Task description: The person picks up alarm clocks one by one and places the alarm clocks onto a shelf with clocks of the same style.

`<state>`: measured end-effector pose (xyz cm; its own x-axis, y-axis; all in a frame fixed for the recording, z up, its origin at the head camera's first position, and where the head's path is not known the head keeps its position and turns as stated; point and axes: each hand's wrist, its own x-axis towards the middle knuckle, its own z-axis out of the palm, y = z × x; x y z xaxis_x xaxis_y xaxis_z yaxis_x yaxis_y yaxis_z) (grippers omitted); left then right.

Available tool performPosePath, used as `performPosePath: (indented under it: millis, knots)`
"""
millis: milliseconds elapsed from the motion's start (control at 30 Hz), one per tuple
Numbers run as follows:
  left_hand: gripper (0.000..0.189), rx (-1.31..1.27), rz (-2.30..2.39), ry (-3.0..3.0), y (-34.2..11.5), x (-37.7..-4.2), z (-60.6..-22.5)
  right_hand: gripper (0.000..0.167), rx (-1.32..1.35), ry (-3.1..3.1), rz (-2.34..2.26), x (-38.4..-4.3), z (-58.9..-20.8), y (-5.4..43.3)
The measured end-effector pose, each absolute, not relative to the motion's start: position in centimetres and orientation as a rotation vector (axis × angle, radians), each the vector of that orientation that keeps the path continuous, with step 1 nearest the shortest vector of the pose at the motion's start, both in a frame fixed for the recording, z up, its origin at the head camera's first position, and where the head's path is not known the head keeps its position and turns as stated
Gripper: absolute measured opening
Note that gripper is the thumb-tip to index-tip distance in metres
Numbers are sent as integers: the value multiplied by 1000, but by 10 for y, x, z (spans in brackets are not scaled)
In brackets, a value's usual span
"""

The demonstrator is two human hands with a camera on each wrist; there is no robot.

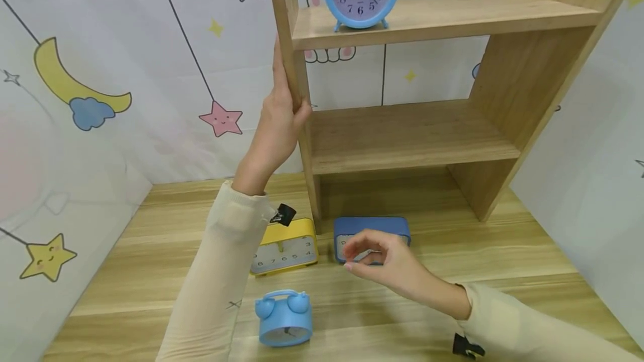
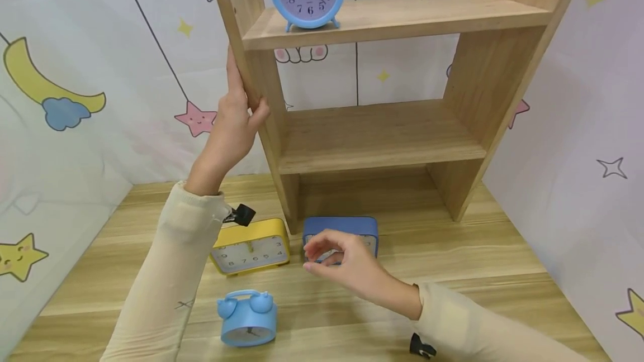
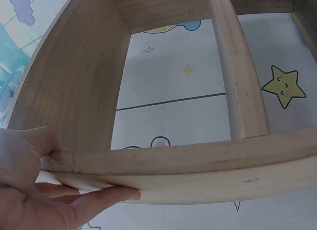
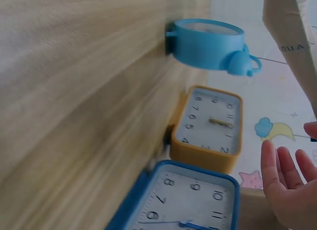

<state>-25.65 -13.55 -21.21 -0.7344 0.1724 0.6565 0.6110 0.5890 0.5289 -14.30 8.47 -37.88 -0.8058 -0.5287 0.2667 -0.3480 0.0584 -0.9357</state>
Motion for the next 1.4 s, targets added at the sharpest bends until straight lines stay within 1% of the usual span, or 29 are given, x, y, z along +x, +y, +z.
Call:
performPosePath:
  millis: [300, 600, 900, 1400]
  knots:
    - [93, -609, -1038, -2277, -136, -257, -211, 28, -977, 2099, -1808, -137, -406, 77]
    - [93, -616, -1050, -2277, -136, -257, -211, 41, -1017, 2004, -1783, -132, -426, 68]
    - [93, -611, -1054, -2276, -136, -257, -211, 44, -993, 1919, -1760, -129, -439, 54]
    - [93, -628, -1069, -2267, -136, -256, -211, 49, -951, 1896, -1703, -124, -449, 36]
